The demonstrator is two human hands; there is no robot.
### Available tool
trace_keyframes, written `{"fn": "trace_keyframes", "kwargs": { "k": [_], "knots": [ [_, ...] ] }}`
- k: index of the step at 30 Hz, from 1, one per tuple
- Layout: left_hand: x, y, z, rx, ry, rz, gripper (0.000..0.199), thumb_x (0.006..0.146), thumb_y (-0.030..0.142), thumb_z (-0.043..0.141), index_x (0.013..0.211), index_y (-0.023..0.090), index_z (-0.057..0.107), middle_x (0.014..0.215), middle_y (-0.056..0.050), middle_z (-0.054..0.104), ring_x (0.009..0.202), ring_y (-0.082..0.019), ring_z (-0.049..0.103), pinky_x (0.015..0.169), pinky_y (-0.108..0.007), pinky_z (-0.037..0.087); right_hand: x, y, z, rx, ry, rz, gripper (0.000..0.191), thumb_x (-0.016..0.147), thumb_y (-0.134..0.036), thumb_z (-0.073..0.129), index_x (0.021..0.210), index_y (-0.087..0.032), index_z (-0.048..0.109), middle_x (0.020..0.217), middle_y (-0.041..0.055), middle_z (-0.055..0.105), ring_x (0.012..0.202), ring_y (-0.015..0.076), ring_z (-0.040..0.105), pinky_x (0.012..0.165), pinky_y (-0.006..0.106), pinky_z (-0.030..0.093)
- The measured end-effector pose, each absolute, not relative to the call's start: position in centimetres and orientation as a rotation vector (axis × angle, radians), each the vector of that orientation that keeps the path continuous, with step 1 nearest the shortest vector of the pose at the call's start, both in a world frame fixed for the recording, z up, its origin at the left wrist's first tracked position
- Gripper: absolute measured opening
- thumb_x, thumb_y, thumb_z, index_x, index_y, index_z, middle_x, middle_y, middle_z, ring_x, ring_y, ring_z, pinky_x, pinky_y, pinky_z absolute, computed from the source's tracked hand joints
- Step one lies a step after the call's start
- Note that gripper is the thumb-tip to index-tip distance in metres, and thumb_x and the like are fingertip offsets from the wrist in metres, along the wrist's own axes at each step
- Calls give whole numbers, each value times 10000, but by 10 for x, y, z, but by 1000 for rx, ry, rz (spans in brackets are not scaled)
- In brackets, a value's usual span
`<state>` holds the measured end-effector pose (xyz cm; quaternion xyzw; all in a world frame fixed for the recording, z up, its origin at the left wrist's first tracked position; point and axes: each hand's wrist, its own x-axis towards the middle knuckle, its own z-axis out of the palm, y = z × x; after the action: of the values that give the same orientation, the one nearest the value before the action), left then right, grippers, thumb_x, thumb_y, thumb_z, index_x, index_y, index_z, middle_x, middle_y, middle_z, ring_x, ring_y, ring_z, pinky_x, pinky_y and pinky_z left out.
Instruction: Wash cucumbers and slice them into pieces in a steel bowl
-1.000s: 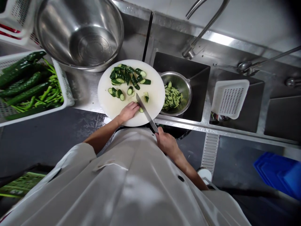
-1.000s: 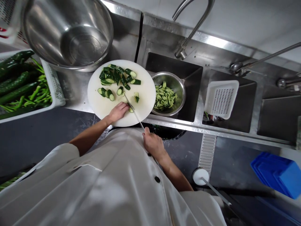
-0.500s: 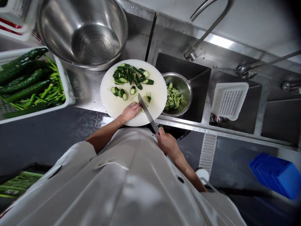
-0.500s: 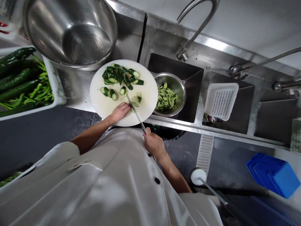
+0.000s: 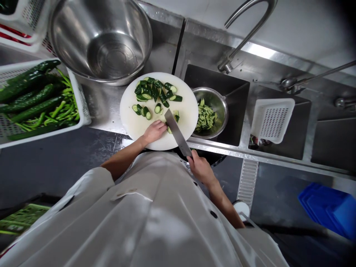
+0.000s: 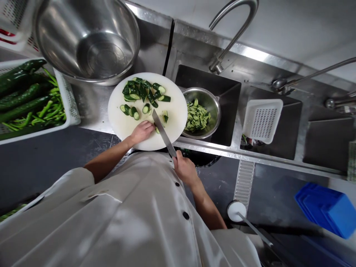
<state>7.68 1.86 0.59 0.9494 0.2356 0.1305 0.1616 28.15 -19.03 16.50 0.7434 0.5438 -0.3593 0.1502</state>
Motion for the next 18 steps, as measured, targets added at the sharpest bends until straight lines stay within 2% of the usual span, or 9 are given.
{"fn": "trace_keyframes", "kwargs": {
  "k": [4, 7, 10, 14, 18],
  "knots": [
    [72, 67, 21, 2719, 881, 404, 404, 905, 81, 496, 1260, 137, 681, 1258, -172, 670, 1180, -345, 592, 965, -523, 517, 302, -217, 165, 2113, 1692, -1112, 360, 1115, -362, 316, 1314, -160, 537, 938, 105, 767, 879, 267, 729, 705, 291, 381],
    [71, 105, 30, 2760, 757, 250, 488, 878, 87, 508, 1345, 113, 650, 1371, -173, 624, 1234, -346, 585, 1062, -527, 480, 307, -217, 151, 2056, 1770, -1165, 340, 1101, -370, 358, 1280, -179, 576, 965, 97, 770, 907, 270, 723, 730, 291, 392],
    [69, 119, 34, 2776, 714, 162, 458, 872, 96, 495, 1290, 87, 681, 1271, -179, 662, 1154, -326, 626, 1067, -495, 489, 299, -192, 133, 2150, 1759, -1192, 351, 1092, -361, 386, 1336, -195, 576, 1038, 95, 772, 969, 266, 711, 798, 296, 430],
    [61, 94, 34, 2778, 873, 259, 354, 885, 168, 533, 1183, 82, 703, 1067, -212, 681, 1120, -389, 599, 1034, -595, 486, 290, -148, 121, 2296, 1721, -1239, 395, 1097, -358, 380, 1396, -177, 565, 1117, 106, 767, 977, 246, 703, 893, 313, 469],
    [67, 45, 28, 2786, 901, 362, 335, 932, 186, 526, 1224, 118, 674, 1040, -188, 671, 1065, -362, 599, 967, -579, 526, 296, -139, 126, 2366, 1608, -1176, 462, 1109, -344, 331, 1477, -136, 518, 1129, 126, 764, 994, 250, 706, 930, 326, 480]
  ]
}}
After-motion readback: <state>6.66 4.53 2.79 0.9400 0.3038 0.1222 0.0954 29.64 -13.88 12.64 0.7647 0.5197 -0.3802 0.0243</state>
